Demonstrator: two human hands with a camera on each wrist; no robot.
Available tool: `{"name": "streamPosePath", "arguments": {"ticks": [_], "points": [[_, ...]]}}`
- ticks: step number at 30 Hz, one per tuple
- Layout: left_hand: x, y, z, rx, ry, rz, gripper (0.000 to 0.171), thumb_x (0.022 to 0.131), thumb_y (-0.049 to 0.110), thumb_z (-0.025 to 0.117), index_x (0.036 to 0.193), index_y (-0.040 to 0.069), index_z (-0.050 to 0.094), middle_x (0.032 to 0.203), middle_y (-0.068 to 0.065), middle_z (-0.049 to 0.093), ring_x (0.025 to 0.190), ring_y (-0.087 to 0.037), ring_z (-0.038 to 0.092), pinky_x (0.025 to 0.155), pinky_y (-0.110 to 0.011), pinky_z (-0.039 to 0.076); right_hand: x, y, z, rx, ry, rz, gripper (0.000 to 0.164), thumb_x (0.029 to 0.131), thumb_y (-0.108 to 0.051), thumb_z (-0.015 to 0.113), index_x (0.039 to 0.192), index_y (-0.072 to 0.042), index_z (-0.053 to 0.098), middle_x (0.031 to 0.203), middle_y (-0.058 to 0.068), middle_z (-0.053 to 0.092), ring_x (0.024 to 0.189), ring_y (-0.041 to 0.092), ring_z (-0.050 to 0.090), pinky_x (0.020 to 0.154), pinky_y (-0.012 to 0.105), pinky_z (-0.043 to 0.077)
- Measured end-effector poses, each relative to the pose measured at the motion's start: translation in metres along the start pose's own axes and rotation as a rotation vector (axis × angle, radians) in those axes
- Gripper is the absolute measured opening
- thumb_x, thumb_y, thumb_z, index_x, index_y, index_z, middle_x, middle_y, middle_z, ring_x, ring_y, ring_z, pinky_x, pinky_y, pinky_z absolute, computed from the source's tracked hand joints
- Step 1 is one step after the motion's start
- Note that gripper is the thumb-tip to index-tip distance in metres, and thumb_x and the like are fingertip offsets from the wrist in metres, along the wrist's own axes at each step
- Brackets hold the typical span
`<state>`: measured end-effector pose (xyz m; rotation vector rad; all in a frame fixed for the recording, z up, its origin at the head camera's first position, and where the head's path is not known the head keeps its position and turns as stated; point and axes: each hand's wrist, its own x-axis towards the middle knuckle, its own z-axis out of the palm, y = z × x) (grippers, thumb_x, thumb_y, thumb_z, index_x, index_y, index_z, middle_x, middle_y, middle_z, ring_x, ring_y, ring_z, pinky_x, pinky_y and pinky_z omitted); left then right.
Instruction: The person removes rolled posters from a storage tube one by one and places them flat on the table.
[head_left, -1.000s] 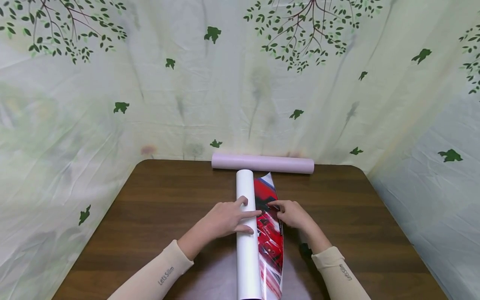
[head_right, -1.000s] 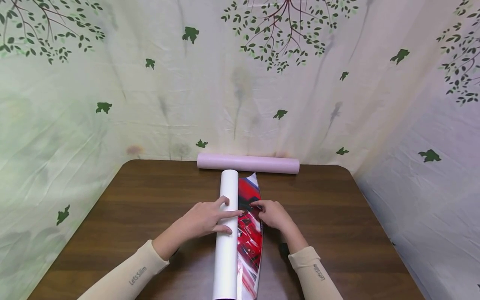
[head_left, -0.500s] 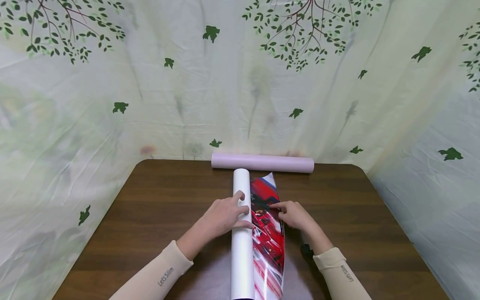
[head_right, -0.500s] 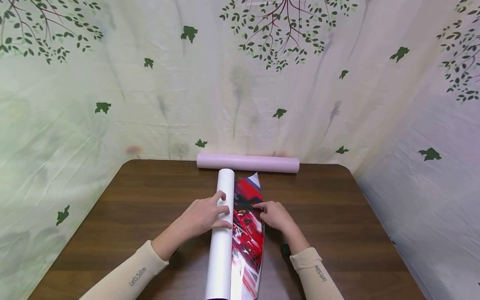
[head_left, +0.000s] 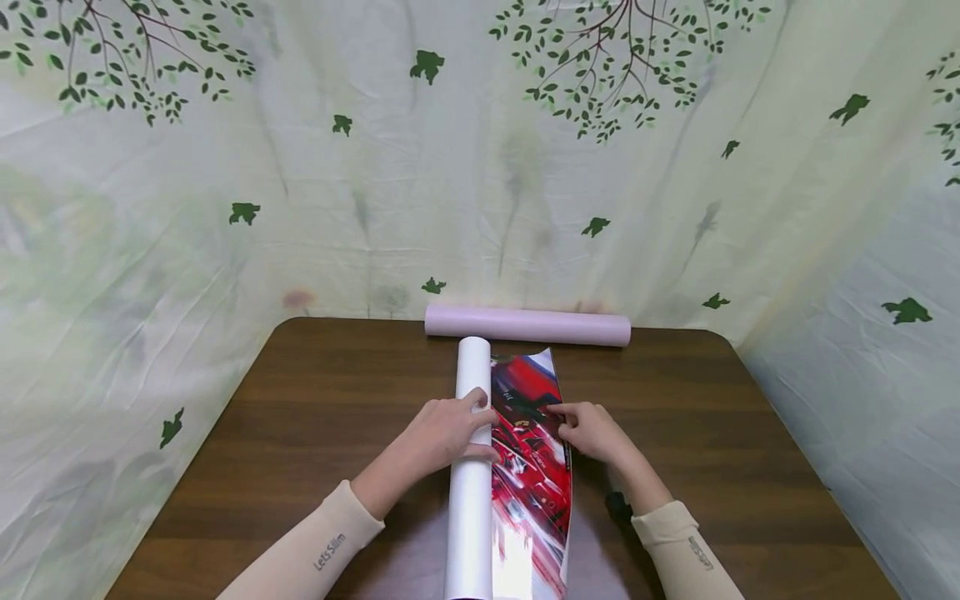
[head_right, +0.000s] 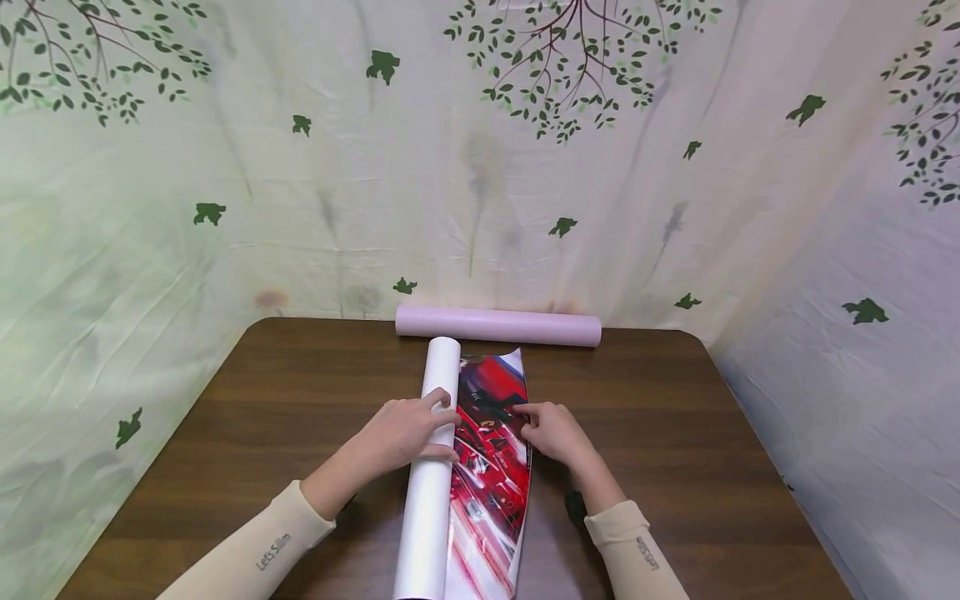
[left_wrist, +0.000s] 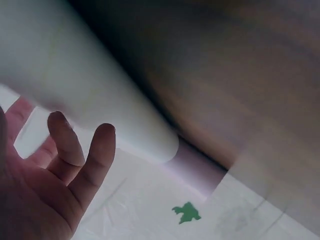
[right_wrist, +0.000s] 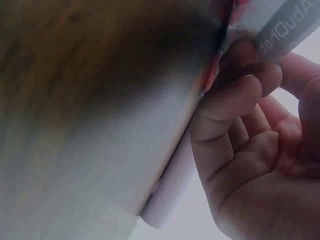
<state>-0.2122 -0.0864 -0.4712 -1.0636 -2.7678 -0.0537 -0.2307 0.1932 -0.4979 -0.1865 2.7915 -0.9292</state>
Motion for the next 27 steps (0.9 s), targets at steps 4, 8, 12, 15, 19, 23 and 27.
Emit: {"name": "streamPosePath", "arguments": {"ticks": [4, 8, 12, 15, 19, 23, 27], "points": [[-0.002, -0.001, 0.005, -0.038, -0.037, -0.021, 0.065, 0.078, 0.071, 0.067, 0.134, 0.04, 0.061, 0.128, -0.005, 0.052, 0.072, -0.017, 0.059, 0.055, -0.026, 0.046, -0.001, -0.001, 0.0, 0.008, 0.021, -0.033, 0.042, 0.091, -0.016, 0.063, 0.132, -0.018, 0.066, 0.058, 0.002, 0.05, 0.047, 0.015, 0.042, 0.047, 0.028, 0.038], [-0.004, -0.002, 0.007, -0.064, -0.034, -0.031, 0.066, 0.077, 0.07, 0.069, 0.135, 0.041, 0.061, 0.129, -0.005, 0.051, 0.074, -0.018, 0.06, 0.057, -0.027, 0.047, -0.001, -0.002, 0.001, 0.009, 0.001, -0.057, 0.046, 0.091, -0.022, 0.068, 0.136, -0.018, 0.061, 0.063, 0.003, 0.053, 0.049, 0.016, 0.048, 0.049, 0.029, 0.042], [-0.005, -0.005, 0.007, -0.059, -0.042, -0.029, 0.068, 0.075, 0.073, 0.068, 0.136, 0.044, 0.059, 0.131, -0.005, 0.049, 0.073, -0.018, 0.06, 0.056, -0.027, 0.046, -0.002, -0.002, 0.001, 0.005, -0.034, -0.056, 0.056, 0.089, -0.027, 0.074, 0.141, -0.017, 0.056, 0.071, 0.004, 0.056, 0.054, 0.017, 0.053, 0.054, 0.031, 0.046], [-0.007, -0.011, 0.006, -0.063, -0.033, 0.011, 0.071, 0.074, 0.073, 0.068, 0.138, 0.043, 0.058, 0.142, -0.004, 0.048, 0.072, -0.018, 0.063, 0.055, -0.028, 0.046, -0.002, -0.002, 0.001, -0.013, -0.024, -0.065, 0.059, 0.087, -0.027, 0.076, 0.142, -0.017, 0.055, 0.073, 0.002, 0.057, 0.064, 0.017, 0.055, 0.062, 0.031, 0.047], [-0.012, -0.02, -0.002, -0.117, -0.05, 0.09, 0.073, 0.076, 0.067, 0.07, 0.141, 0.037, 0.057, 0.158, 0.001, 0.04, 0.079, -0.02, 0.07, 0.062, -0.034, 0.053, -0.002, 0.0, 0.0, -0.041, -0.009, -0.071, 0.062, 0.086, -0.027, 0.078, 0.143, -0.018, 0.055, 0.072, 0.003, 0.059, 0.074, 0.016, 0.054, 0.072, 0.033, 0.045], [-0.017, -0.029, -0.011, -0.203, -0.149, 0.095, 0.072, 0.08, 0.063, 0.069, 0.144, 0.034, 0.054, 0.158, 0.005, 0.041, 0.109, -0.023, 0.069, 0.082, -0.041, 0.055, -0.003, 0.003, -0.001, -0.037, -0.017, -0.061, 0.065, 0.084, -0.026, 0.08, 0.143, -0.014, 0.055, 0.089, 0.008, 0.071, 0.082, 0.018, 0.058, 0.079, 0.038, 0.049], [-0.02, -0.034, -0.016, -0.204, -0.19, 0.076, 0.073, 0.081, 0.064, 0.068, 0.145, 0.034, 0.052, 0.15, 0.004, 0.05, 0.114, -0.023, 0.066, 0.08, -0.041, 0.054, -0.002, 0.006, -0.003, -0.054, -0.04, -0.035, 0.069, 0.083, -0.026, 0.081, 0.144, -0.012, 0.053, 0.11, 0.011, 0.072, 0.093, 0.02, 0.06, 0.088, 0.043, 0.05]]}}
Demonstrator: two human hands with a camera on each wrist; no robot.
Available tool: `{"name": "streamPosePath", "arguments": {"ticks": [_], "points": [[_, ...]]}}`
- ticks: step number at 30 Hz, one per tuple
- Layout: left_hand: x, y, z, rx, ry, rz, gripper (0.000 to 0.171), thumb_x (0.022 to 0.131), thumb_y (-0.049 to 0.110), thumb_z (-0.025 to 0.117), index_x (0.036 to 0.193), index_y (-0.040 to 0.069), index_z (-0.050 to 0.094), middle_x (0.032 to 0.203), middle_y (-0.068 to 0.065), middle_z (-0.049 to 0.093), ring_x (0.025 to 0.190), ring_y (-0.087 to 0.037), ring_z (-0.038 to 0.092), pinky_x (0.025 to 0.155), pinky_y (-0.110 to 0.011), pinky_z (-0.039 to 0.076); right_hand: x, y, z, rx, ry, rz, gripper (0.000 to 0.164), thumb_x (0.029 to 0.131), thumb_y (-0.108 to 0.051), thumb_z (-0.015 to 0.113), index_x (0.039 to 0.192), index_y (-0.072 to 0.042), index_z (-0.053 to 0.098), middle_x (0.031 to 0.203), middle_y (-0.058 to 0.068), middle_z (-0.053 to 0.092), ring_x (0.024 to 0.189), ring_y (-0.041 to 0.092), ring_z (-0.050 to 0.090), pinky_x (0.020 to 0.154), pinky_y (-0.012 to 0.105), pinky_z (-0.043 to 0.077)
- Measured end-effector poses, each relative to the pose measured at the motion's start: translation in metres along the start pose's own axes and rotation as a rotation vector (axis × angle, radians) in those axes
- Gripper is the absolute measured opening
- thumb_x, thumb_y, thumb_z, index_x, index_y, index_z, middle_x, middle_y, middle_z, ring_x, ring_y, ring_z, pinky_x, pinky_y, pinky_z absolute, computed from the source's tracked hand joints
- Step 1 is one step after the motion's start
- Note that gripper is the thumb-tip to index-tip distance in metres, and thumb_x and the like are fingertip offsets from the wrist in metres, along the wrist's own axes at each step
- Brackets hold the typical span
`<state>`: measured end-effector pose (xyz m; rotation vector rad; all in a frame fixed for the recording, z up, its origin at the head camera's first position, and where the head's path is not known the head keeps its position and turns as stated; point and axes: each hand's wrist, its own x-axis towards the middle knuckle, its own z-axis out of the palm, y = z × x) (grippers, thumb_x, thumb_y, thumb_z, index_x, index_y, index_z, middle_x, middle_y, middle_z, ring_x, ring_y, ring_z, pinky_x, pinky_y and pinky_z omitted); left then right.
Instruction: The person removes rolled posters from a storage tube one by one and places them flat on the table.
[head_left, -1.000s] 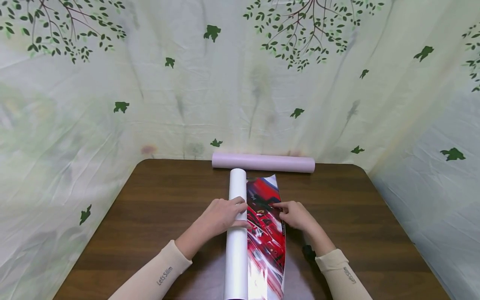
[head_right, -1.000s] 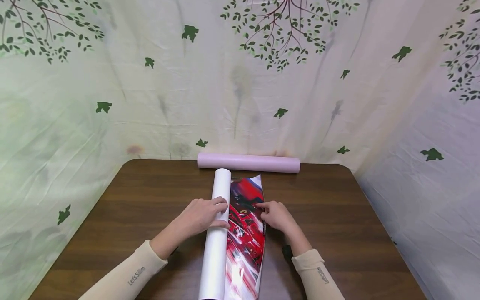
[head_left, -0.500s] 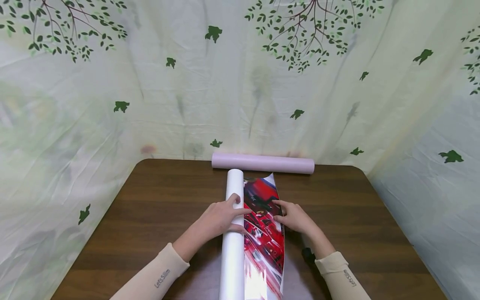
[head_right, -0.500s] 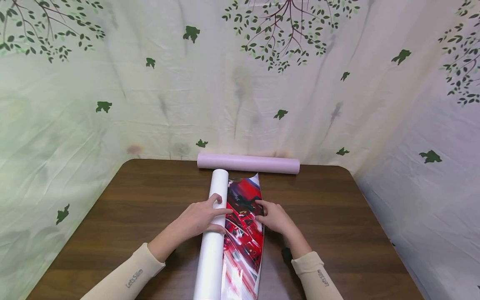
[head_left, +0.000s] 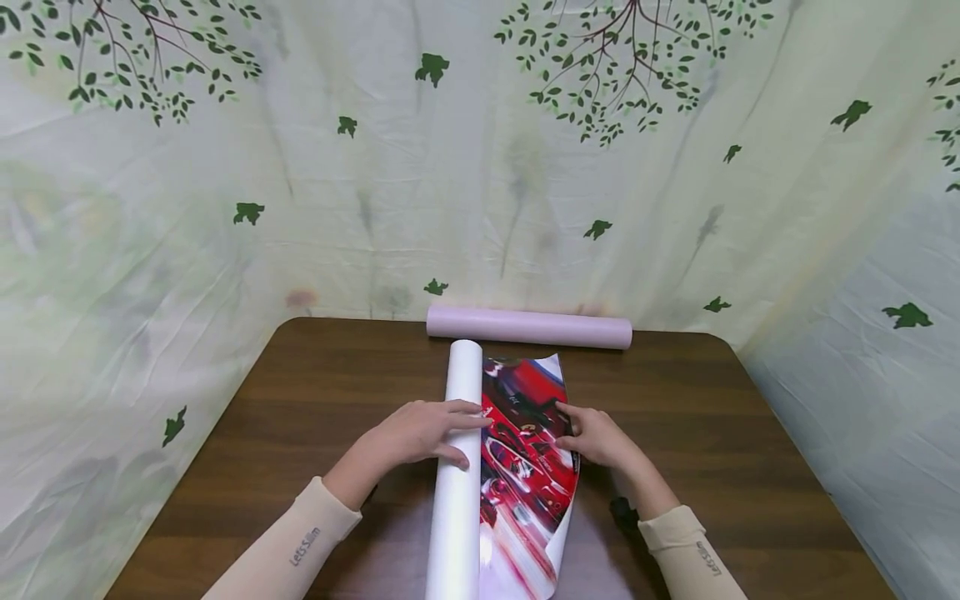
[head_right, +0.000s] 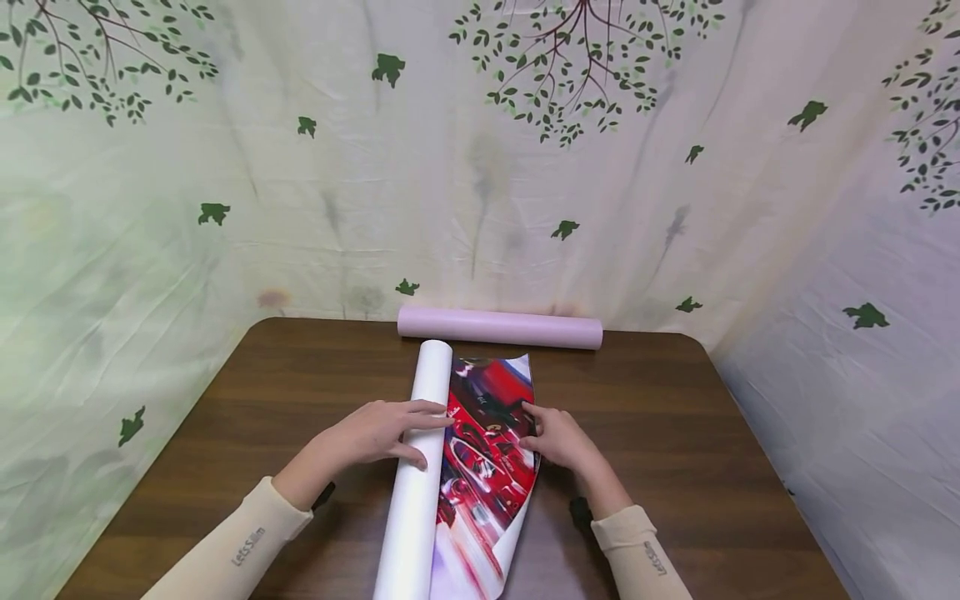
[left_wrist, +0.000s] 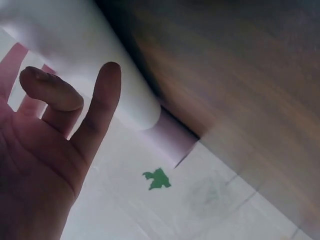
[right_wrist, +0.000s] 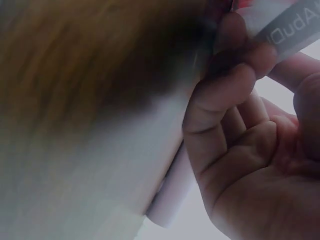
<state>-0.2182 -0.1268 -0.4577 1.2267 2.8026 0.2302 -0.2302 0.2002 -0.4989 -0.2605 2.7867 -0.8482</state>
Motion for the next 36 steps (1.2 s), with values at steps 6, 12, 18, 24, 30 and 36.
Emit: {"name": "streamPosePath", "arguments": {"ticks": [6, 12, 18, 24, 30, 36], "points": [[0.003, 0.007, -0.002, 0.101, 0.072, -0.048, 0.064, 0.082, 0.066, 0.067, 0.14, 0.038, 0.057, 0.129, -0.001, 0.059, 0.07, -0.014, 0.06, 0.058, -0.029, 0.046, 0.0, 0.008, -0.002, -0.008, -0.046, 0.054, 0.075, 0.081, -0.03, 0.083, 0.147, -0.014, 0.051, 0.098, 0.009, 0.07, 0.083, 0.02, 0.057, 0.076, 0.035, 0.048], [0.003, 0.007, 0.005, 0.204, 0.125, -0.12, 0.059, 0.077, 0.071, 0.068, 0.127, 0.04, 0.067, 0.114, -0.009, 0.054, 0.057, -0.016, 0.048, 0.049, -0.03, 0.041, -0.002, 0.018, -0.005, 0.084, -0.099, 0.048, 0.078, 0.082, -0.03, 0.082, 0.15, -0.016, 0.046, 0.063, 0.002, 0.052, 0.052, 0.015, 0.047, 0.053, 0.029, 0.044], [-0.005, 0.0, 0.003, 0.132, 0.136, -0.2, 0.056, 0.071, 0.069, 0.075, 0.116, 0.035, 0.074, 0.112, -0.007, 0.052, 0.063, -0.018, 0.051, 0.053, -0.033, 0.043, -0.003, 0.033, -0.011, 0.299, -0.202, 0.006, 0.079, 0.087, -0.028, 0.078, 0.154, -0.013, 0.038, 0.052, -0.001, 0.043, 0.04, 0.013, 0.038, 0.044, 0.028, 0.039], [-0.015, -0.009, -0.008, 0.037, 0.08, -0.158, 0.054, 0.074, 0.062, 0.078, 0.118, 0.031, 0.074, 0.138, 0.001, 0.055, 0.092, -0.024, 0.069, 0.075, -0.04, 0.056, 0.0, 0.047, -0.015, 0.413, -0.259, -0.017, 0.078, 0.089, -0.031, 0.075, 0.155, -0.016, 0.035, 0.052, 0.0, 0.047, 0.041, 0.013, 0.042, 0.044, 0.029, 0.038], [-0.023, -0.016, -0.014, -0.063, -0.009, -0.122, 0.05, 0.078, 0.056, 0.077, 0.12, 0.029, 0.073, 0.142, 0.003, 0.058, 0.124, -0.027, 0.061, 0.095, -0.049, 0.052, -0.001, 0.055, -0.017, 0.446, -0.245, 0.004, 0.079, 0.089, -0.035, 0.075, 0.155, -0.018, 0.036, 0.053, 0.001, 0.048, 0.043, 0.014, 0.044, 0.045, 0.03, 0.039], [-0.022, -0.013, -0.015, 0.03, 0.066, -0.185, 0.036, 0.08, 0.061, 0.073, 0.099, 0.03, 0.073, 0.123, 0.004, 0.063, 0.085, -0.018, 0.065, 0.069, -0.033, 0.053, -0.002, 0.057, -0.017, 0.443, -0.235, 0.012, 0.079, 0.088, -0.034, 0.076, 0.154, -0.018, 0.037, 0.052, 0.0, 0.05, 0.043, 0.014, 0.046, 0.047, 0.029, 0.04]]}}
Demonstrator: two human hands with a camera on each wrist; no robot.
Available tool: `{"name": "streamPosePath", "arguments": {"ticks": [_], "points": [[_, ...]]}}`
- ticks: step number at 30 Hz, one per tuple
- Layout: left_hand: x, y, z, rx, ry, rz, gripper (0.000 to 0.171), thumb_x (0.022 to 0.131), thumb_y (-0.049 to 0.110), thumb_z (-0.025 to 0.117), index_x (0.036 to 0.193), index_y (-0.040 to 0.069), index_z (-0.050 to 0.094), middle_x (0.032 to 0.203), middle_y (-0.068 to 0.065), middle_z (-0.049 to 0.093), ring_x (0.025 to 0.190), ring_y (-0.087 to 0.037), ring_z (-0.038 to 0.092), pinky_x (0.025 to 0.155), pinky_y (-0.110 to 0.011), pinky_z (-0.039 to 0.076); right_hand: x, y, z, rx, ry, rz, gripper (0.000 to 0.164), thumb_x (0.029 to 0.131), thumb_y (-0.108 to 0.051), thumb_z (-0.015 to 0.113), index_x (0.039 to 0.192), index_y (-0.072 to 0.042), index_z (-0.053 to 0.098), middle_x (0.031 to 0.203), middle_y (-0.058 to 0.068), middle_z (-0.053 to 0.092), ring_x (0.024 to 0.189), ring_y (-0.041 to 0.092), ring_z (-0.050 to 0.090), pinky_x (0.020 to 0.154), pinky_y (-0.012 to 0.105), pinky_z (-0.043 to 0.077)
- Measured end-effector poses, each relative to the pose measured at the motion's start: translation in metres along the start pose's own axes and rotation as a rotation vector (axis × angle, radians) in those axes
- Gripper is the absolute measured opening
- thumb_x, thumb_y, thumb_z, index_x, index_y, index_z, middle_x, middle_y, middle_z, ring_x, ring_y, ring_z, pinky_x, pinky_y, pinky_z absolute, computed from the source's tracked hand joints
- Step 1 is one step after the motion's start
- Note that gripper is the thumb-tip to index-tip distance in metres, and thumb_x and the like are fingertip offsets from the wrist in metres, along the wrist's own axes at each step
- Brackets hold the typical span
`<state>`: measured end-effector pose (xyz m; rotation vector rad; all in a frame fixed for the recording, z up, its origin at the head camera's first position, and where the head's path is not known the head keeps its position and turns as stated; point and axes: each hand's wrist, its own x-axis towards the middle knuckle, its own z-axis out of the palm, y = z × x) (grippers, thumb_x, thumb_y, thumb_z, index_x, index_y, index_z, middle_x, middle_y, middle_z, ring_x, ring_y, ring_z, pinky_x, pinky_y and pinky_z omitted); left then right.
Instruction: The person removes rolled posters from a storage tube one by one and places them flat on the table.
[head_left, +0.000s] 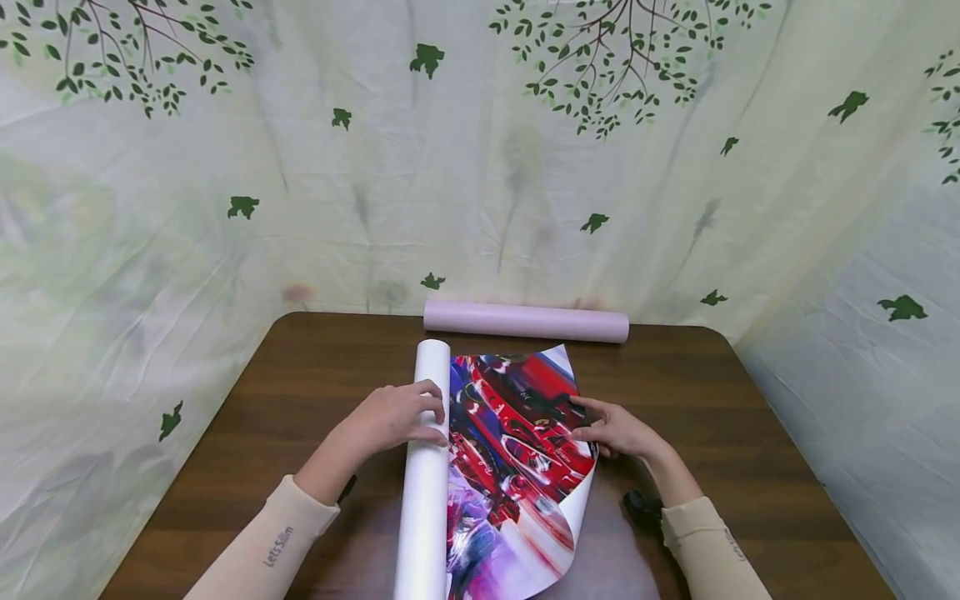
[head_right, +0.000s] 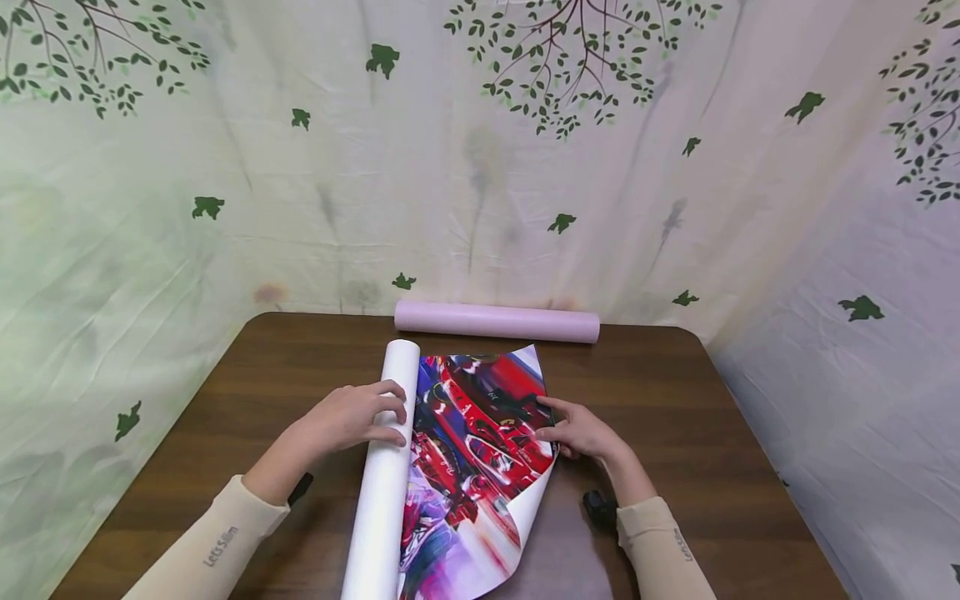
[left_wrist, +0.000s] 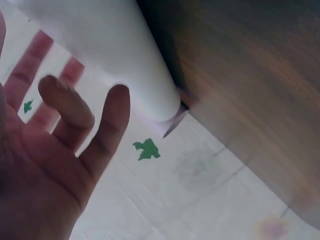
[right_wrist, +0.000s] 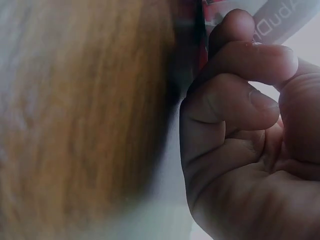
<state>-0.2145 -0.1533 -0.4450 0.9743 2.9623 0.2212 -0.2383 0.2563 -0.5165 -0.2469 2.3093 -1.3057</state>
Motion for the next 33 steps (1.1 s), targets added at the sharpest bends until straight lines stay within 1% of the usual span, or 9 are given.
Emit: {"name": "streamPosePath", "arguments": {"ticks": [3, 5, 10, 15, 18, 22, 27, 29, 33], "points": [[0.001, 0.004, 0.002, 0.07, 0.033, -0.044, 0.038, 0.079, 0.065, 0.071, 0.092, 0.029, 0.069, 0.112, 0.005, 0.061, 0.064, -0.013, 0.055, 0.056, -0.027, 0.044, -0.001, -0.002, 0.0, -0.009, 0.003, -0.002, 0.078, 0.088, -0.033, 0.076, 0.154, -0.017, 0.037, 0.052, 0.0, 0.05, 0.042, 0.014, 0.046, 0.046, 0.029, 0.04], [0.002, 0.005, 0.005, 0.108, 0.052, -0.067, 0.041, 0.078, 0.067, 0.071, 0.087, 0.027, 0.066, 0.105, 0.004, 0.058, 0.057, -0.012, 0.049, 0.052, -0.026, 0.039, -0.002, -0.002, 0.0, -0.018, 0.009, 0.001, 0.078, 0.088, -0.032, 0.076, 0.154, -0.016, 0.037, 0.052, 0.0, 0.05, 0.042, 0.014, 0.045, 0.046, 0.029, 0.04], [0.002, 0.004, 0.011, 0.154, 0.092, -0.097, 0.046, 0.072, 0.066, 0.077, 0.073, 0.025, 0.055, 0.093, 0.003, 0.049, 0.057, -0.012, 0.044, 0.049, -0.027, 0.033, -0.004, -0.004, 0.001, -0.032, 0.027, 0.035, 0.078, 0.088, -0.033, 0.076, 0.153, -0.016, 0.038, 0.054, 0.001, 0.051, 0.042, 0.014, 0.045, 0.045, 0.027, 0.038], [-0.001, -0.002, 0.01, 0.12, 0.103, -0.059, 0.041, 0.07, 0.058, 0.083, 0.072, 0.026, 0.057, 0.099, 0.005, 0.053, 0.062, -0.012, 0.048, 0.053, -0.028, 0.037, -0.006, -0.005, -0.001, -0.039, 0.03, 0.046, 0.077, 0.088, -0.031, 0.076, 0.153, -0.013, 0.038, 0.054, 0.001, 0.051, 0.042, 0.014, 0.046, 0.045, 0.027, 0.039], [-0.002, -0.005, 0.007, 0.063, 0.077, -0.018, 0.029, 0.073, 0.051, 0.084, 0.082, 0.029, 0.068, 0.114, 0.007, 0.059, 0.07, -0.015, 0.058, 0.06, -0.031, 0.047, -0.008, -0.005, -0.003, -0.049, 0.036, 0.052, 0.077, 0.089, -0.031, 0.075, 0.153, -0.013, 0.038, 0.054, 0.0, 0.051, 0.042, 0.014, 0.045, 0.046, 0.027, 0.039], [-0.005, -0.006, 0.003, 0.001, 0.002, 0.056, 0.023, 0.082, 0.038, 0.081, 0.103, 0.03, 0.076, 0.134, 0.005, 0.06, 0.095, -0.021, 0.068, 0.075, -0.038, 0.055, -0.01, -0.006, -0.004, -0.07, 0.053, 0.06, 0.077, 0.087, -0.033, 0.077, 0.153, -0.016, 0.04, 0.054, 0.0, 0.05, 0.042, 0.014, 0.044, 0.046, 0.027, 0.038], [-0.009, -0.002, -0.002, -0.055, -0.073, 0.159, 0.028, 0.09, 0.018, 0.073, 0.116, 0.029, 0.075, 0.143, 0.003, 0.058, 0.121, -0.026, 0.063, 0.086, -0.045, 0.056, -0.012, -0.004, -0.005, -0.081, 0.068, 0.061, 0.077, 0.087, -0.033, 0.077, 0.153, -0.016, 0.04, 0.054, 0.0, 0.05, 0.042, 0.014, 0.044, 0.046, 0.027, 0.039], [-0.01, 0.0, -0.004, -0.092, -0.088, 0.146, 0.031, 0.092, 0.013, 0.071, 0.117, 0.03, 0.075, 0.14, 0.005, 0.061, 0.122, -0.024, 0.063, 0.088, -0.044, 0.055, -0.013, -0.003, -0.006, -0.079, 0.071, 0.061, 0.077, 0.088, -0.033, 0.076, 0.153, -0.016, 0.04, 0.055, 0.0, 0.05, 0.042, 0.014, 0.044, 0.046, 0.027, 0.04], [-0.015, 0.002, -0.006, -0.163, -0.116, 0.041, 0.035, 0.094, 0.009, 0.067, 0.116, 0.034, 0.075, 0.124, 0.007, 0.07, 0.105, -0.016, 0.068, 0.084, -0.037, 0.056, -0.016, -0.002, -0.01, -0.071, 0.077, 0.058, 0.077, 0.088, -0.033, 0.076, 0.153, -0.016, 0.039, 0.055, 0.0, 0.049, 0.041, 0.014, 0.044, 0.046, 0.027, 0.039]]}}
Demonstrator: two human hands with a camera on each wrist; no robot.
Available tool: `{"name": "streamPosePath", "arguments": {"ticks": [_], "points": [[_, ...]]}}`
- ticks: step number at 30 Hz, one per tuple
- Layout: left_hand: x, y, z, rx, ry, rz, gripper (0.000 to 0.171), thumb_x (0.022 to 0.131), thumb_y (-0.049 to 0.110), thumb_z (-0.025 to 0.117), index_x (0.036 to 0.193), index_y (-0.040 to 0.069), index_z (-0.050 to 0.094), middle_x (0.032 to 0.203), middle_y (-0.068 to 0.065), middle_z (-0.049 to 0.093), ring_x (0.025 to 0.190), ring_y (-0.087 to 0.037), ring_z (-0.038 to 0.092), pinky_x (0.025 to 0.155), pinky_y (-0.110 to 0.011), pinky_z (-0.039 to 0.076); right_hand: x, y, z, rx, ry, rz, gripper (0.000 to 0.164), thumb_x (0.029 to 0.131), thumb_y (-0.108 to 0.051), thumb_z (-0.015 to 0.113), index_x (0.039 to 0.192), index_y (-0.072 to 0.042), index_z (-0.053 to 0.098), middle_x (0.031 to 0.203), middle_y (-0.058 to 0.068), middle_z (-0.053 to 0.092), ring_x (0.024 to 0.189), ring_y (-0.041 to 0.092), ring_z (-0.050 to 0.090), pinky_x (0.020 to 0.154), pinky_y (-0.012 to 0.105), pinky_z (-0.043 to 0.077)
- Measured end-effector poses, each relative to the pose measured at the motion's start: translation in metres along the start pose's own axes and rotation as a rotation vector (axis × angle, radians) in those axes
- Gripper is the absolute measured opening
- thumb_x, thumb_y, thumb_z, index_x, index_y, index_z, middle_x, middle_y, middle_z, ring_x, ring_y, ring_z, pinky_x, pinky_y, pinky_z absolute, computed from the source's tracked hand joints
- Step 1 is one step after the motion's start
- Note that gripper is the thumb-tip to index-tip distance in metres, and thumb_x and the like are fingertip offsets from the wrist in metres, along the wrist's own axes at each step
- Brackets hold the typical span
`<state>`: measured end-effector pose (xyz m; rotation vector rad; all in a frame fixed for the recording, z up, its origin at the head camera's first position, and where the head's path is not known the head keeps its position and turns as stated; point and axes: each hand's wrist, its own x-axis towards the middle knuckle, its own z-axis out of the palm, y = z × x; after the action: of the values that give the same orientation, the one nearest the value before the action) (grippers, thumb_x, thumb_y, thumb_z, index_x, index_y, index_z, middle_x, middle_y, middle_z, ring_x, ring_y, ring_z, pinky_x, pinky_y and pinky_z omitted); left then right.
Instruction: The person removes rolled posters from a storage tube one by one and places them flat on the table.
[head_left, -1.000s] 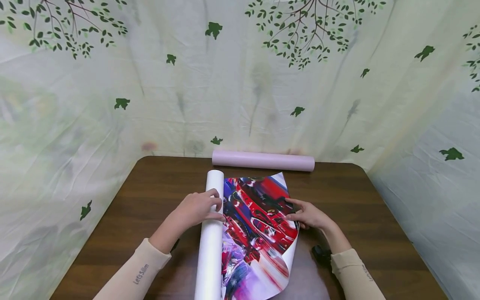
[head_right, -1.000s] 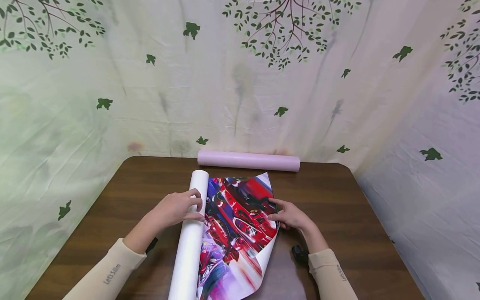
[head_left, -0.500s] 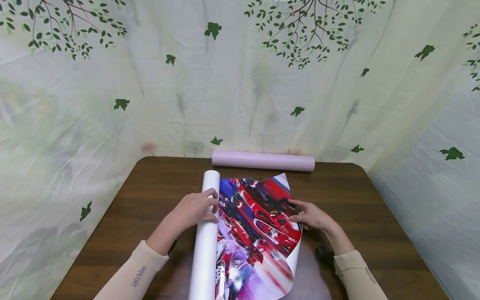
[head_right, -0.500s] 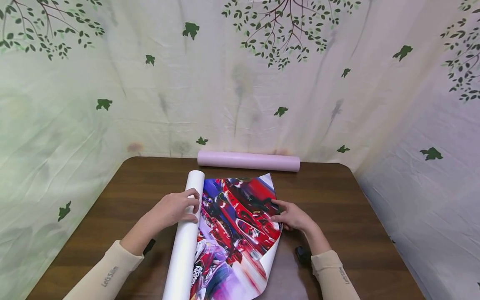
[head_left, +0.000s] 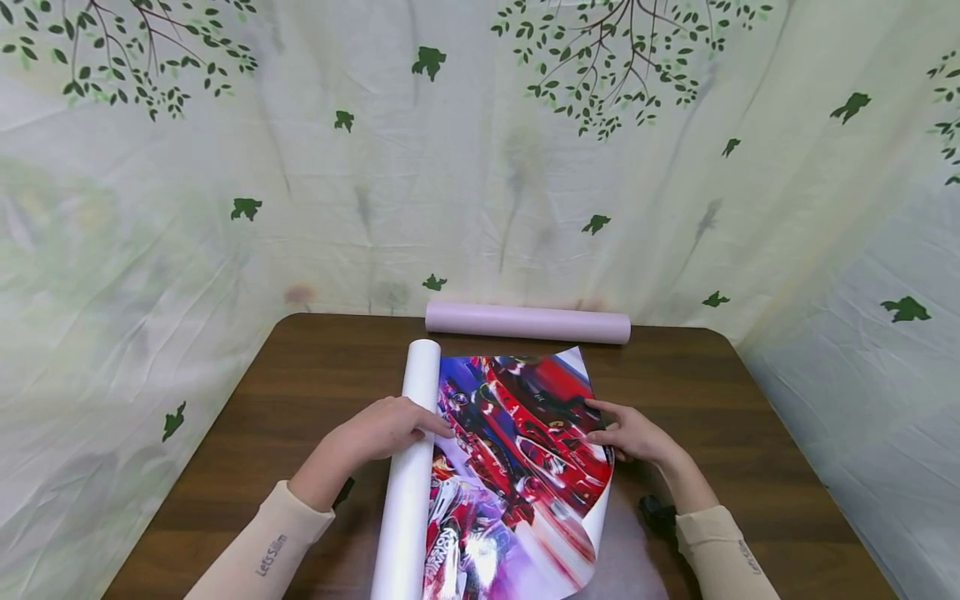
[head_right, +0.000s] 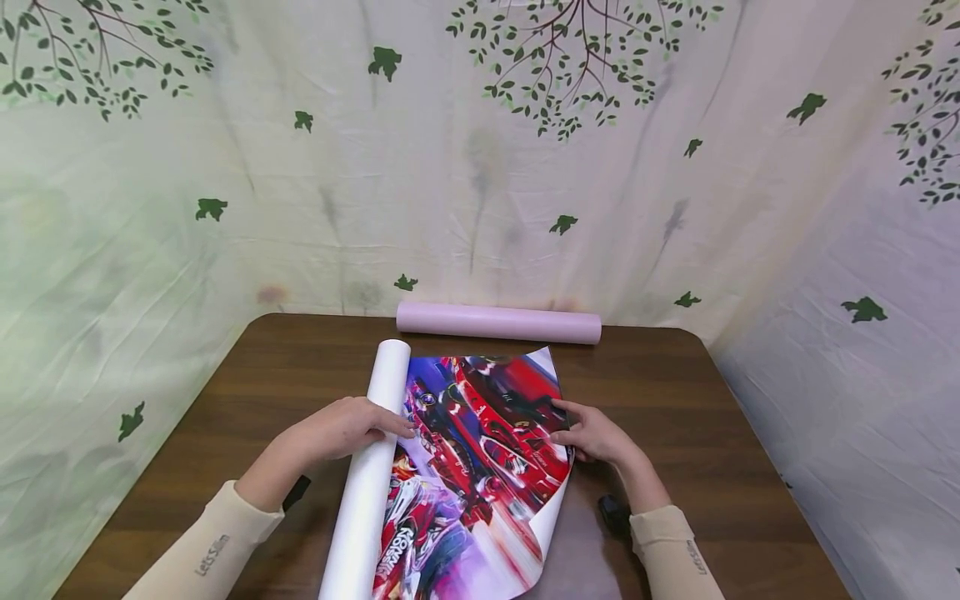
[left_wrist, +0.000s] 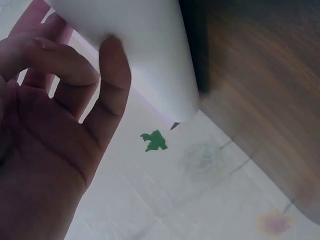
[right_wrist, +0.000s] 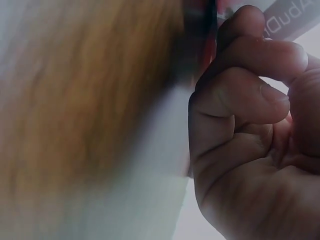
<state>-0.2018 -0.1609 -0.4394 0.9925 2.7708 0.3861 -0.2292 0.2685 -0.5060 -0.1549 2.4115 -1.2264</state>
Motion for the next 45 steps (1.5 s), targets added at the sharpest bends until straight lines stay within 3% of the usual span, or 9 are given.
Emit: {"name": "streamPosePath", "arguments": {"ticks": [4, 11, 16, 19, 22, 27, 32, 37, 45], "points": [[-0.002, -0.001, 0.001, -0.04, -0.003, -0.065, 0.029, 0.095, 0.012, 0.066, 0.11, 0.034, 0.078, 0.112, 0.006, 0.074, 0.094, -0.014, 0.066, 0.082, -0.037, 0.057, -0.002, 0.003, -0.003, 0.013, 0.012, -0.003, 0.073, 0.09, -0.03, 0.074, 0.153, -0.016, 0.04, 0.054, 0.001, 0.049, 0.041, 0.014, 0.044, 0.045, 0.027, 0.039], [-0.002, -0.006, 0.003, -0.06, 0.009, -0.001, 0.017, 0.094, 0.021, 0.069, 0.109, 0.024, 0.077, 0.111, 0.007, 0.073, 0.1, -0.016, 0.066, 0.09, -0.042, 0.055, -0.003, 0.005, -0.006, 0.015, 0.024, -0.027, 0.068, 0.091, -0.031, 0.073, 0.149, -0.016, 0.043, 0.065, 0.004, 0.061, 0.045, 0.015, 0.046, 0.047, 0.029, 0.042], [-0.003, -0.008, 0.006, -0.092, 0.008, -0.019, 0.022, 0.093, 0.028, 0.07, 0.114, 0.021, 0.075, 0.12, 0.004, 0.068, 0.108, -0.02, 0.062, 0.093, -0.046, 0.052, -0.006, 0.007, -0.008, 0.013, 0.017, -0.081, 0.068, 0.091, -0.024, 0.073, 0.15, -0.013, 0.041, 0.062, 0.003, 0.054, 0.043, 0.015, 0.042, 0.046, 0.032, 0.043], [-0.003, -0.008, 0.007, -0.103, 0.02, -0.036, 0.026, 0.092, 0.03, 0.071, 0.116, 0.02, 0.074, 0.125, 0.001, 0.065, 0.114, -0.024, 0.06, 0.096, -0.05, 0.05, -0.008, 0.008, -0.009, 0.033, -0.009, -0.089, 0.072, 0.09, -0.023, 0.074, 0.151, -0.012, 0.038, 0.062, 0.003, 0.053, 0.043, 0.015, 0.041, 0.045, 0.032, 0.042], [-0.004, -0.008, 0.008, -0.116, 0.032, -0.058, 0.028, 0.091, 0.031, 0.073, 0.116, 0.02, 0.074, 0.129, -0.001, 0.063, 0.118, -0.027, 0.059, 0.097, -0.052, 0.05, -0.011, 0.008, -0.01, 0.057, -0.062, -0.07, 0.079, 0.09, -0.024, 0.074, 0.154, -0.013, 0.031, 0.071, 0.006, 0.064, 0.046, 0.016, 0.046, 0.046, 0.03, 0.043], [-0.004, -0.009, 0.008, -0.122, 0.041, -0.073, 0.029, 0.09, 0.032, 0.073, 0.116, 0.02, 0.074, 0.129, -0.001, 0.063, 0.118, -0.027, 0.059, 0.096, -0.051, 0.051, -0.015, 0.012, -0.011, 0.063, -0.144, -0.057, 0.086, 0.09, -0.025, 0.074, 0.158, -0.016, 0.021, 0.076, 0.008, 0.068, 0.048, 0.015, 0.051, 0.048, 0.028, 0.045], [-0.005, -0.011, 0.008, -0.063, 0.073, -0.075, 0.033, 0.089, 0.04, 0.074, 0.116, 0.023, 0.074, 0.128, 0.0, 0.063, 0.111, -0.024, 0.063, 0.09, -0.045, 0.055, -0.017, 0.014, -0.011, 0.058, -0.172, -0.075, 0.088, 0.09, -0.024, 0.074, 0.159, -0.015, 0.019, 0.069, 0.004, 0.063, 0.048, 0.015, 0.05, 0.048, 0.028, 0.045], [-0.005, -0.012, 0.008, 0.054, 0.101, -0.071, 0.041, 0.085, 0.051, 0.074, 0.118, 0.028, 0.074, 0.122, 0.001, 0.062, 0.093, -0.018, 0.064, 0.076, -0.036, 0.055, -0.017, 0.014, -0.011, 0.062, -0.167, -0.103, 0.089, 0.09, -0.019, 0.074, 0.159, -0.012, 0.019, 0.062, 0.001, 0.056, 0.046, 0.014, 0.047, 0.047, 0.028, 0.045], [-0.005, -0.014, 0.009, 0.145, 0.104, -0.124, 0.048, 0.081, 0.055, 0.076, 0.123, 0.033, 0.071, 0.118, 0.0, 0.062, 0.077, -0.015, 0.059, 0.067, -0.032, 0.051, -0.017, 0.013, -0.012, 0.066, -0.153, -0.086, 0.088, 0.09, -0.019, 0.074, 0.159, -0.01, 0.019, 0.065, 0.001, 0.06, 0.046, 0.012, 0.046, 0.048, 0.028, 0.045]]}}
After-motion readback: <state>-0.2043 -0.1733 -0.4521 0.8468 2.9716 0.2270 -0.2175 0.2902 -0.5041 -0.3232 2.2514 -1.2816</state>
